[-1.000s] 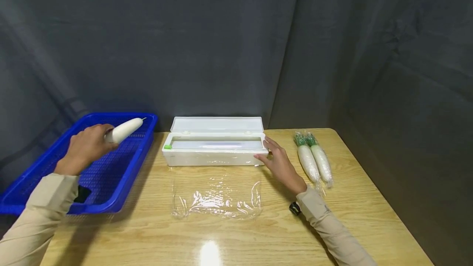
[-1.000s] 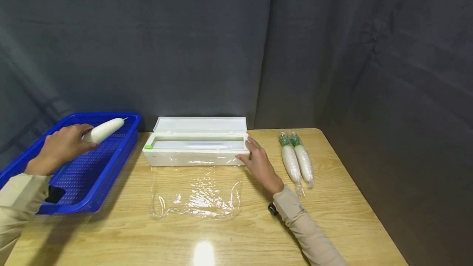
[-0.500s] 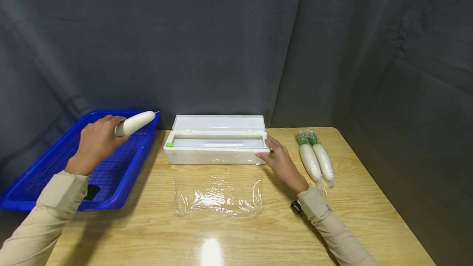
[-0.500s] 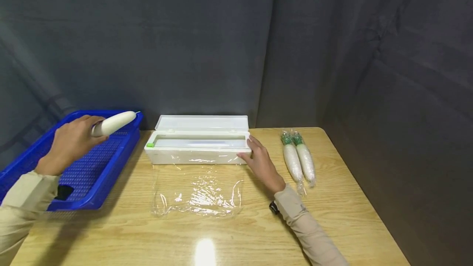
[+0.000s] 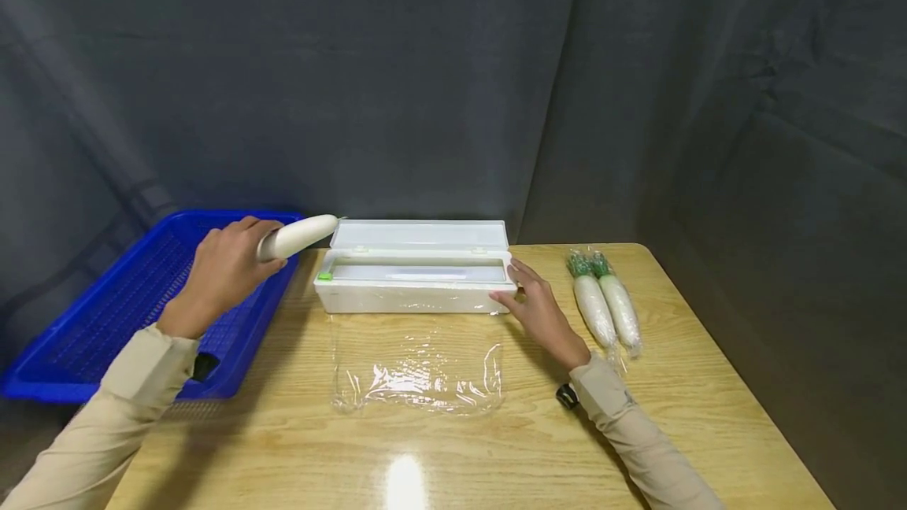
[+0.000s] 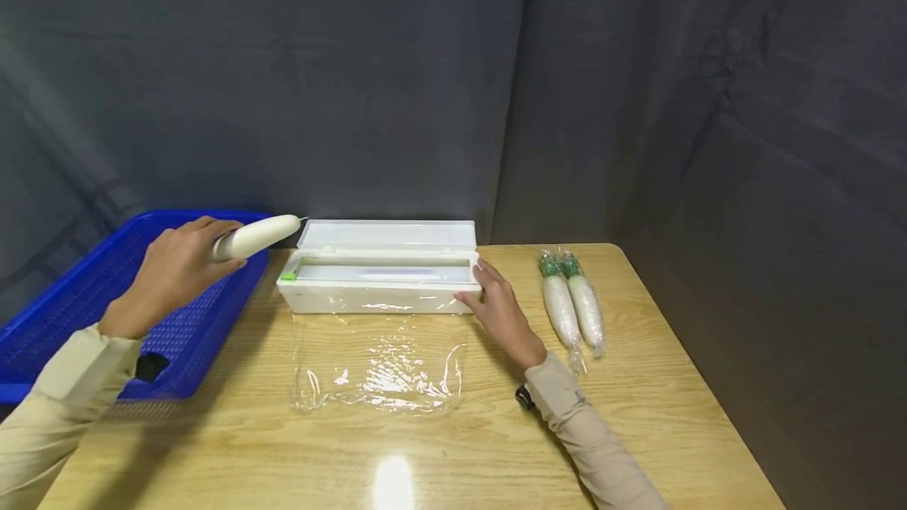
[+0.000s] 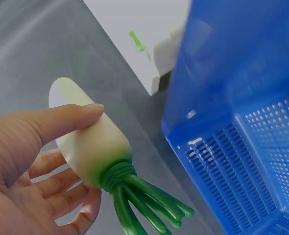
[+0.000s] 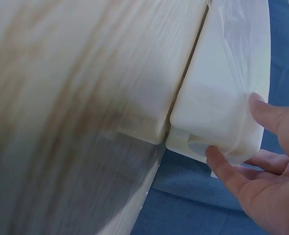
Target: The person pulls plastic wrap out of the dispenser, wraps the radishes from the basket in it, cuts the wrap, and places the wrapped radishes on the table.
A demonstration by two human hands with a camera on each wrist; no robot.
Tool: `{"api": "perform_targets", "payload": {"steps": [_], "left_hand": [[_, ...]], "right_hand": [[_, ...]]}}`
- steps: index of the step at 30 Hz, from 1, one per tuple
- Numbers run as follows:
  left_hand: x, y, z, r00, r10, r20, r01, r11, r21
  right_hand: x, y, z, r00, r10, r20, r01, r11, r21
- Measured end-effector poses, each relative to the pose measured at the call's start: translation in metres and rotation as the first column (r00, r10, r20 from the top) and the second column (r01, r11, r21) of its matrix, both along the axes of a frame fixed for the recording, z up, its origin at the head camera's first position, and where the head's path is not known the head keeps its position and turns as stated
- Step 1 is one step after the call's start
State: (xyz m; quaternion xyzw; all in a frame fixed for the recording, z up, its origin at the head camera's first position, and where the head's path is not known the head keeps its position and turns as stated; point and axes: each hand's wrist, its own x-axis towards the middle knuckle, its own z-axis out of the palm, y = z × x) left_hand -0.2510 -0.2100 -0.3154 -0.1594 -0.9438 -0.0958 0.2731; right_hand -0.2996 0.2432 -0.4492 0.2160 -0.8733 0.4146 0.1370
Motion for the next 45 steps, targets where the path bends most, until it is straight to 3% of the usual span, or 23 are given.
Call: {"api": "perform_targets", "payload": {"steps": [9, 22, 36, 45], "left_hand": [[0.005, 0.020, 0.000, 0.994, -0.091, -0.060, 0.091, 0.996, -0.014], [0.014, 0.058, -0.003, 0.986, -0.164, -0.008, 0.164, 0.985, -0.051], [0.020, 0.096, -0.019, 0.969, -0.248, -0.011, 0.247, 0.966, -0.072], [0.021, 0.109, -0.032, 0.967, -0.256, 0.008, 0.256, 0.964, -0.077]], "right_hand": [[-0.002, -0.002, 0.001, 1.000, 0.008, 0.007, -0.008, 1.000, -0.001], [-0.003, -0.002, -0.001, 1.000, 0.011, 0.005, -0.011, 1.000, -0.010], [-0.003, -0.002, -0.003, 1.000, 0.005, 0.017, -0.005, 1.000, -0.010], [-0.004, -0.003, -0.003, 1.000, 0.008, 0.022, -0.007, 1.000, -0.015]]}}
